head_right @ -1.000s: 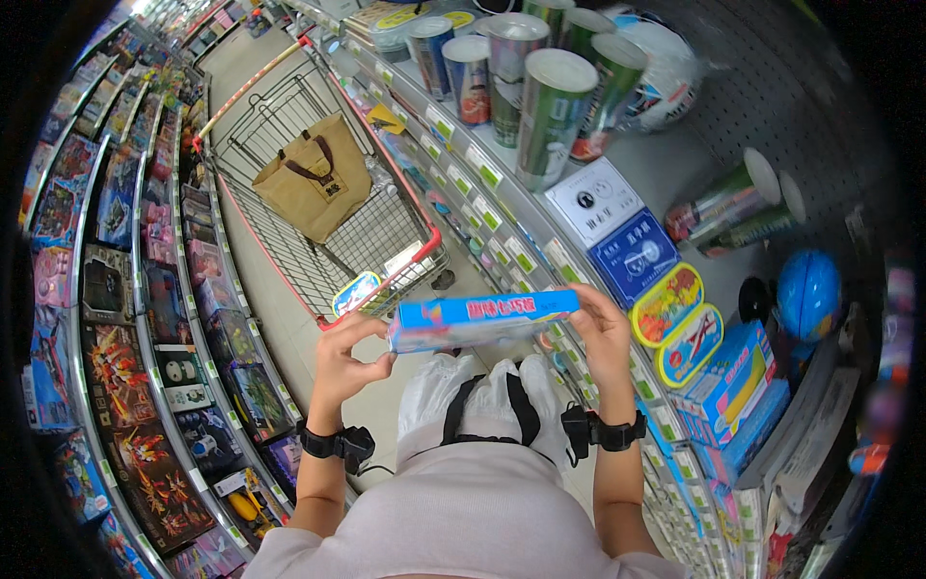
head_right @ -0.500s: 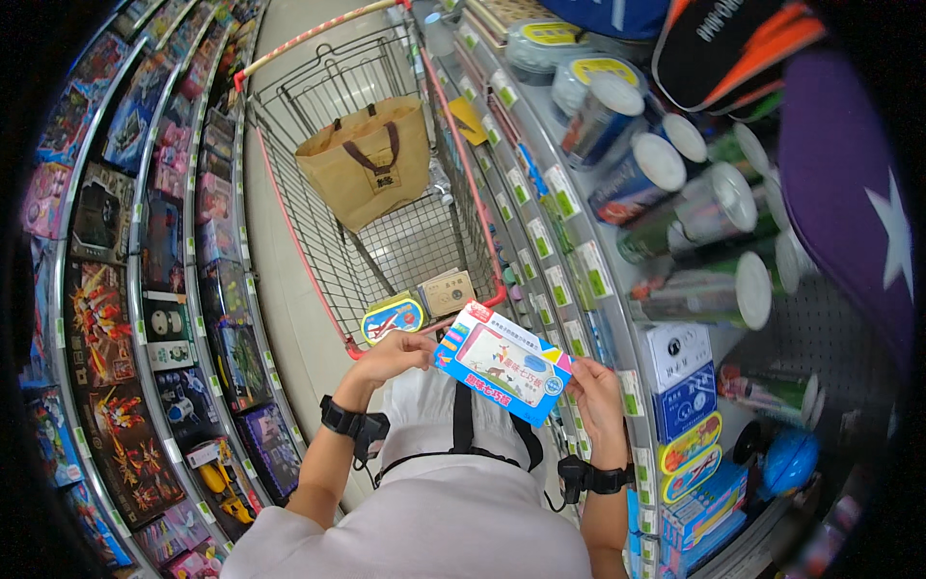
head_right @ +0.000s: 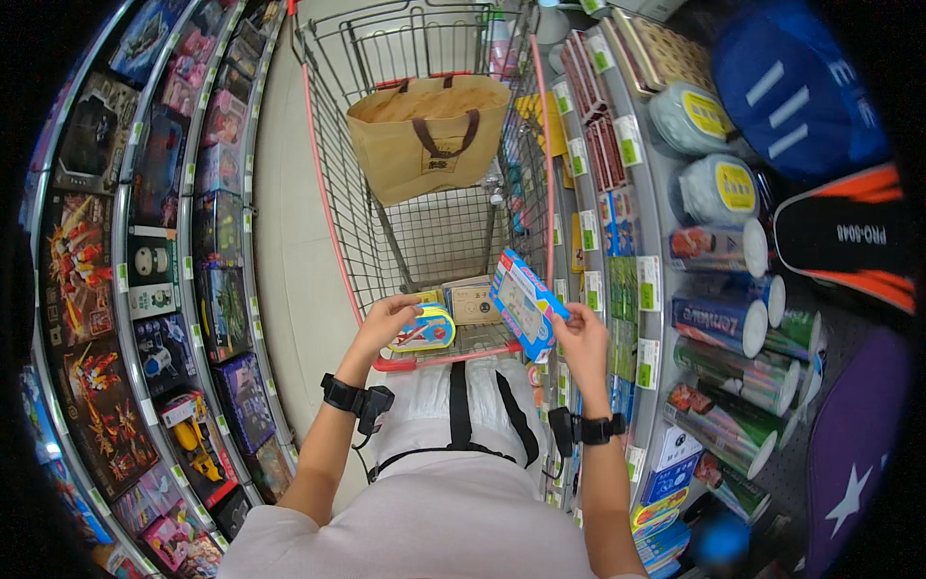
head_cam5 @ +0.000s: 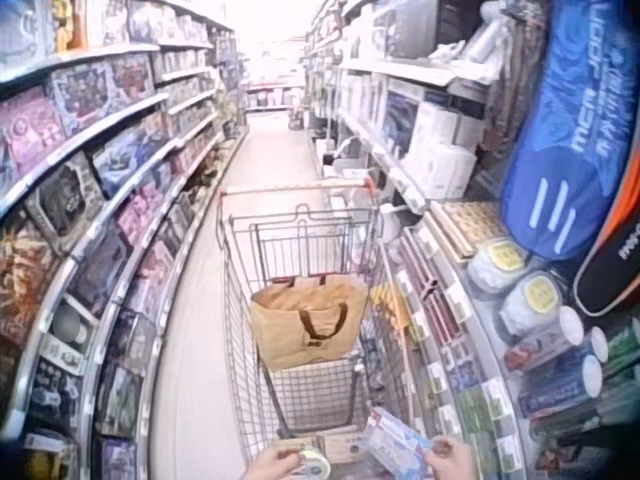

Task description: The person selects multiple boxed items from a supermarket shelf one by one, turning each one over to see the back before placing it into the shopping cart.

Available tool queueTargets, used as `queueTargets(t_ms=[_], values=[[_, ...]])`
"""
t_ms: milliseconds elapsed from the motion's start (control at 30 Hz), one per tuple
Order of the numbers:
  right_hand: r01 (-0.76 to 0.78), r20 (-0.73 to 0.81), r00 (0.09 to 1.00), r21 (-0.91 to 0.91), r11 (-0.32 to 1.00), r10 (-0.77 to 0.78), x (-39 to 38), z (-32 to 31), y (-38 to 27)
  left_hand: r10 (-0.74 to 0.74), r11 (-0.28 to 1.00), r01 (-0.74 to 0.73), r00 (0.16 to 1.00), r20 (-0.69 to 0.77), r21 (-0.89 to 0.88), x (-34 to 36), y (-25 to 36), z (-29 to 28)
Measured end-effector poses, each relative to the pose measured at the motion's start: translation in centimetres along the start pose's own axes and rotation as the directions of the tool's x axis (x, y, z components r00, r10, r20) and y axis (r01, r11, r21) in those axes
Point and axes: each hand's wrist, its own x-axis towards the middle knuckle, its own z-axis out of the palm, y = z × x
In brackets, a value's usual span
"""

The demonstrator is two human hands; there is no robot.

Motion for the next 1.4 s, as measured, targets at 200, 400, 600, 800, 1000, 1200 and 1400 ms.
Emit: queueTargets(t_ms=[200,400,600,800,1000,1200,1400], values=[[0.317,0.225,0.945,-0.44,0.84,-0.239,6.3,5.5,2.4,0.108,0.992,-0.106,0.994,-0.016,0.06,3.0,-2.4,-2.2],[0.351,0.565,0.824,-0.574,0.74,0.047,11.5,9.7,5.0,0.092,0.991,-0.091,0.996,-0.001,0.102,4.5,-3.1,-2.3],[0.291,0.596,0.796,-0.526,0.799,0.103,13.4,11.4,8.0,0.087,0.995,-0.088,0.996,0.031,0.054,4.9,-3.5,-2.7],[0.346,0.499,0.86,-0.718,0.604,0.101,14.0,12.0,14.3,-0.092,0.994,0.092,0.996,0.002,-0.063,4.1,-3.4,-2.6],[0.25,0.489,0.861,-0.646,0.721,0.14,11.8,12.0,13.7,-0.052,0.997,0.054,0.998,0.035,-0.047,4.2,-2.6,-1.3],[0.017,0.404,0.915,-0.088,0.996,0.02,4.9,7.0,7.3,0.046,0.996,-0.054,0.993,0.11,0.066,3.0,-0.6,2.0],[-0.156,0.18,0.978,0.295,0.943,0.106,-4.1,-1.0,7.5,0.01,0.965,-0.073,0.971,0.238,0.254,-0.7,0.6,7.5]])
